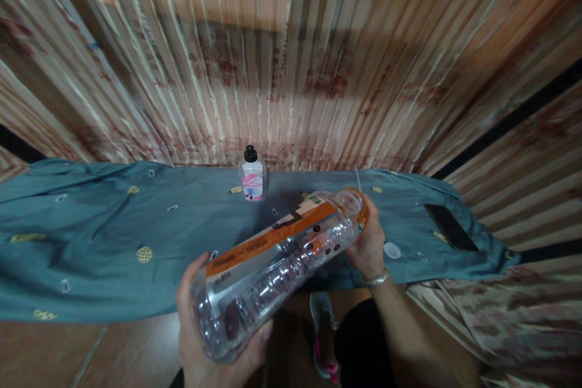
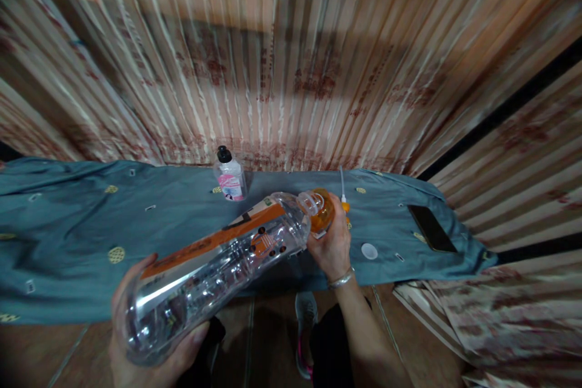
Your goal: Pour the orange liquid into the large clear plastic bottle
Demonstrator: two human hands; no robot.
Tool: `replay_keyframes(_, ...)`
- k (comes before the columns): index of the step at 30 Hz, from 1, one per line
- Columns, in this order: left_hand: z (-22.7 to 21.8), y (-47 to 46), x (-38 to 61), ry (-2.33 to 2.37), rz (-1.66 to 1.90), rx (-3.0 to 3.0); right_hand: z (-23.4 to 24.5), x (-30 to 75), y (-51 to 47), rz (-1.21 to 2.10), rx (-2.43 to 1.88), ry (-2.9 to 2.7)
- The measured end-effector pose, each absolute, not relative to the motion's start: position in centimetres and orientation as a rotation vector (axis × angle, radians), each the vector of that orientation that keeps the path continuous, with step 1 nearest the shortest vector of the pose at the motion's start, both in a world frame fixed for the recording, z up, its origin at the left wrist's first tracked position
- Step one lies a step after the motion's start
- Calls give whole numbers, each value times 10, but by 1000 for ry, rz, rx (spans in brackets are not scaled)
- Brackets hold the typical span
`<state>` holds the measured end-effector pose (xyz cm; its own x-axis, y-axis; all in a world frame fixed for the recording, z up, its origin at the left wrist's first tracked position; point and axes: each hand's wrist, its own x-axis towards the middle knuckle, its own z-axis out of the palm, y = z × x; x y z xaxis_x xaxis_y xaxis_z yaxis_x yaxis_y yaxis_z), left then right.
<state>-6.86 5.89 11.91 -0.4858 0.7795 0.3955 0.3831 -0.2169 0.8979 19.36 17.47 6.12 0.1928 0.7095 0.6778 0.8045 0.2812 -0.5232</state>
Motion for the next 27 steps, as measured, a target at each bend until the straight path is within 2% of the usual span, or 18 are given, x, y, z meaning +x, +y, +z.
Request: replay_keyframes(27,121,59,-66,1667,1782,1344,59,194,175,-193,-1453,-1534)
